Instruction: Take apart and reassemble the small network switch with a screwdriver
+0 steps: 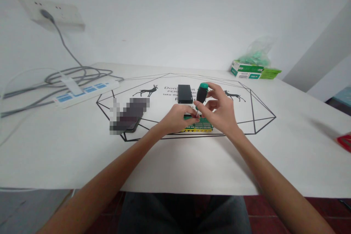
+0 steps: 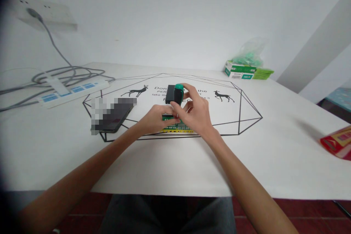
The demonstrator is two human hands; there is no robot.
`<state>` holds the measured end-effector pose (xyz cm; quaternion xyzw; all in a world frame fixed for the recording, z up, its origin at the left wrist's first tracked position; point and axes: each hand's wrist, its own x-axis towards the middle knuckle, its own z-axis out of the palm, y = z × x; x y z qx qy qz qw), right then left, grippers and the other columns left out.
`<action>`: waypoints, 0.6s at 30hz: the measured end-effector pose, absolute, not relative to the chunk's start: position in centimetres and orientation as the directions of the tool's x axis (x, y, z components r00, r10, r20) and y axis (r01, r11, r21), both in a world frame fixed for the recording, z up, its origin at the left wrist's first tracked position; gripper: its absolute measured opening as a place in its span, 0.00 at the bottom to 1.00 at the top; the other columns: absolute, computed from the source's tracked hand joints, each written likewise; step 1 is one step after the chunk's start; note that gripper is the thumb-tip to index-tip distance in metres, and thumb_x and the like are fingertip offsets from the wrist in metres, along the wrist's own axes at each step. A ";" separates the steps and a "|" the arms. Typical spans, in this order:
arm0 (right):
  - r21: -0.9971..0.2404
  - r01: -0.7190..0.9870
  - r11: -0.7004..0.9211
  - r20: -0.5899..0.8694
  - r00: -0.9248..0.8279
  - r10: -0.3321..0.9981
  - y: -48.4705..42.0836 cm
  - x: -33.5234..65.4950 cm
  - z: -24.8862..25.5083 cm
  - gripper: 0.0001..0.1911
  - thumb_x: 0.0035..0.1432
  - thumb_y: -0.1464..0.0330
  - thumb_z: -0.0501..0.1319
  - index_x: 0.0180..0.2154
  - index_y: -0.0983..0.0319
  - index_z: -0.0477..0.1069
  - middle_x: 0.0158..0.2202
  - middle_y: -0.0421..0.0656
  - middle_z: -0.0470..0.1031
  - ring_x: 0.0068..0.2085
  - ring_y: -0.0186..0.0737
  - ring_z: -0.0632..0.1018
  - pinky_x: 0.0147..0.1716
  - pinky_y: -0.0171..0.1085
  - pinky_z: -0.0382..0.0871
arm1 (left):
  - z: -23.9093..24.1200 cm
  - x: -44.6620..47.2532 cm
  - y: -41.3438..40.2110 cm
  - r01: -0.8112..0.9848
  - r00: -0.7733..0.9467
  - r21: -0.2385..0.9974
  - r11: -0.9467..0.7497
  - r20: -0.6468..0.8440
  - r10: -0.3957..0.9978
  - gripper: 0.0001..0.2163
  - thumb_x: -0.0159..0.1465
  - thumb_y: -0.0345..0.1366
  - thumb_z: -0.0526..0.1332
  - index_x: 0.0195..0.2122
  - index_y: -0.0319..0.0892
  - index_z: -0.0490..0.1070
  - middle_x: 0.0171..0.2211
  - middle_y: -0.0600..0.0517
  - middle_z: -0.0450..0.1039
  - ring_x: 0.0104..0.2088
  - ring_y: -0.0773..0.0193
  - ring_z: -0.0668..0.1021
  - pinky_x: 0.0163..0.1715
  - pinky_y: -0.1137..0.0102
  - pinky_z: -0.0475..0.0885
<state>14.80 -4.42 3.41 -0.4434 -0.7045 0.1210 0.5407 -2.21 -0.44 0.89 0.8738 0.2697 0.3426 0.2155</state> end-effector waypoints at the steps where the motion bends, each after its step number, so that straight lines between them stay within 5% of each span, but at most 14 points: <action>1: -0.646 0.495 0.581 0.656 -0.029 0.754 -4.4 14.8 3.4 0.25 0.55 0.61 0.64 0.54 0.53 0.63 0.37 0.39 0.73 0.19 0.30 0.74 0.20 0.36 0.69 | 0.9 -2.2 -0.4 0.318 0.616 0.567 -0.760 0.486 0.620 0.03 0.59 0.29 0.65 0.30 0.39 0.79 0.32 0.52 0.82 0.34 0.63 0.81 0.42 0.70 0.74; 18: -0.666 0.483 0.569 0.630 -0.045 0.775 -4.3 14.7 3.4 0.22 0.56 0.63 0.62 0.52 0.56 0.64 0.37 0.39 0.73 0.20 0.31 0.75 0.20 0.35 0.69 | 1.3 -2.1 -0.6 0.325 0.642 0.568 -0.756 0.454 0.618 0.07 0.59 0.23 0.62 0.30 0.39 0.80 0.32 0.53 0.82 0.34 0.64 0.82 0.41 0.73 0.74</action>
